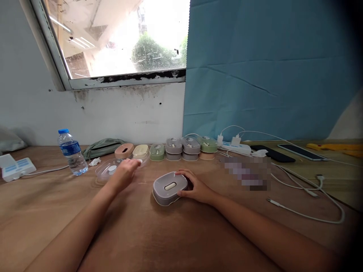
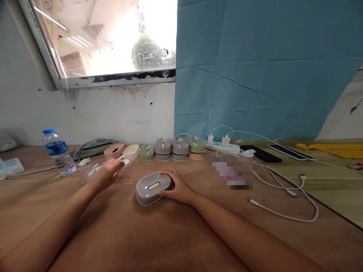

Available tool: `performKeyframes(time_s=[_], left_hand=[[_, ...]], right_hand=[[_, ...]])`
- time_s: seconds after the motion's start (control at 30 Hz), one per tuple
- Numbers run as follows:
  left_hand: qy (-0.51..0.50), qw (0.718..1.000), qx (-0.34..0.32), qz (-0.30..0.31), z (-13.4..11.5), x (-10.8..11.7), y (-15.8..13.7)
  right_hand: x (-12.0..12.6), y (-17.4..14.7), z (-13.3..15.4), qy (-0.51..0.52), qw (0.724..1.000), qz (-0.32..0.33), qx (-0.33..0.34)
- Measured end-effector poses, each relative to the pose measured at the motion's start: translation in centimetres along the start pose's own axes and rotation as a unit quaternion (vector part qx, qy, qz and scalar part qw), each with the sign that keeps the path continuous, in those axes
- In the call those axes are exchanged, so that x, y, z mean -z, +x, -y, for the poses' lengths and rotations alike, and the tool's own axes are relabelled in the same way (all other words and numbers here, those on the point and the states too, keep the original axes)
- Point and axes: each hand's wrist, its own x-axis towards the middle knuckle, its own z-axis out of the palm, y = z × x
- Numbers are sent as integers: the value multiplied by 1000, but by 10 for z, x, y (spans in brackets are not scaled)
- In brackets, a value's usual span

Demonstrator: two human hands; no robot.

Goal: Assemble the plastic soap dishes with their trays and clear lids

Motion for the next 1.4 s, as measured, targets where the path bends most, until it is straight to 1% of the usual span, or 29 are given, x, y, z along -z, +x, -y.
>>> performKeyframes(time_s=[0.07, 0.1, 0.23, 0.33, 0.47, 0.67, 0.83, 0.97, 1.2, 1.3, 1.4], left_hand=[[60, 996, 55, -23, 14, 17, 0], [77, 994, 73, -22, 21, 26, -1], [99, 989, 110, 20, 43, 55, -9], [83, 983, 149, 64, 55, 63, -16], [42, 974, 192, 114, 69, 61, -22], [28, 968, 192, 161, 82, 49, -24], [-9, 966, 195, 168, 81, 43, -24], [-11, 964, 197, 179, 80, 42, -24], [-9, 962, 208, 178, 84, 38, -24], [-17, 962, 208, 176, 85, 38, -24], [-47, 958, 213, 187, 85, 38, -25]], right_hand=[[0, 0, 1, 1, 1000, 2, 2], [0, 0, 1, 2, 1000, 4, 3], [-1, 0, 0, 2, 1000, 5, 3], [-1, 1, 0, -1, 1000, 6, 3], [-1, 1, -1, -4, 1000, 4, 6], [-1, 2, 1, -6, 1000, 5, 2], [0, 1, 3, -11, 1000, 8, 3], [1, 1, 4, -19, 1000, 19, -3], [0, -1, 5, -41, 995, 81, -30], [0, 0, 6, -43, 995, 88, -16], [0, 0, 7, -38, 996, 81, 4]])
